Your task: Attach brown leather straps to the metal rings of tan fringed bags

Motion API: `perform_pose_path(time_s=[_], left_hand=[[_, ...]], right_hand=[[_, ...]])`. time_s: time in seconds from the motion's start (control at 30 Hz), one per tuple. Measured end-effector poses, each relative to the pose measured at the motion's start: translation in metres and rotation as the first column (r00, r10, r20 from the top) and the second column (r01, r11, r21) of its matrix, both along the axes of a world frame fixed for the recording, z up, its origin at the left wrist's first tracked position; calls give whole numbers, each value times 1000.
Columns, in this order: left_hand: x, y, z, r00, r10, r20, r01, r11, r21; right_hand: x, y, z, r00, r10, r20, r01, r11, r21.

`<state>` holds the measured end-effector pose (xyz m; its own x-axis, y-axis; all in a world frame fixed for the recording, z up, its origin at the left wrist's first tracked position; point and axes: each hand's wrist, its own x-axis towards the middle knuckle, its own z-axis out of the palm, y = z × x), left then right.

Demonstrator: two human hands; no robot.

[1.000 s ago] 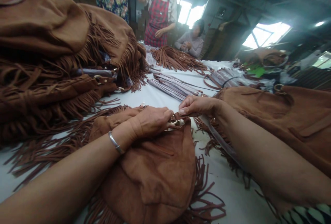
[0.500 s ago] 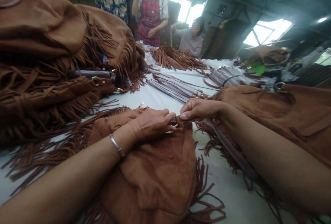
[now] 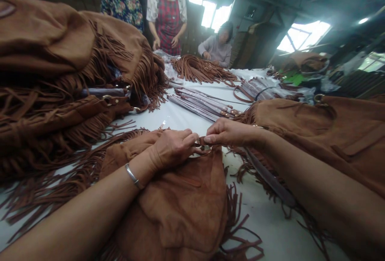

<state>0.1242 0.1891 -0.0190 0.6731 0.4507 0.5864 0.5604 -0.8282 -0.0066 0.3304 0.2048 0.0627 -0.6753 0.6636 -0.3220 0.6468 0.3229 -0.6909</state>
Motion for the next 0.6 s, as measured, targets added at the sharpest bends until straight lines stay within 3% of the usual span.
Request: perform_pose_path(time_s=[0.07, 0.13, 0.2, 0.27, 0.4, 0.6], left_hand=[[0, 1, -1, 1000, 8, -18, -8, 1000, 17], [1, 1, -1, 998, 7, -55, -6, 1000, 21], [3, -1, 2, 995, -11, -96, 11, 1000, 4], [4, -3, 5, 993, -36, -112, 34, 999, -21], [3, -4, 9, 997, -47, -60, 49, 999, 19], [3, 2, 2, 995, -36, 94, 14, 974, 225]], right_hand=[[-1, -14, -9, 995, -85, -52, 91, 989, 116], [1, -22, -15, 978, -167, -124, 184, 972, 143], [5, -20, -15, 975, -173, -142, 181, 982, 47], [8, -9, -7, 986, -124, -111, 109, 985, -132], [8, 28, 12, 998, -55, -26, 39, 909, -415], [0, 50, 10, 1000, -26, 11, 28, 816, -578]])
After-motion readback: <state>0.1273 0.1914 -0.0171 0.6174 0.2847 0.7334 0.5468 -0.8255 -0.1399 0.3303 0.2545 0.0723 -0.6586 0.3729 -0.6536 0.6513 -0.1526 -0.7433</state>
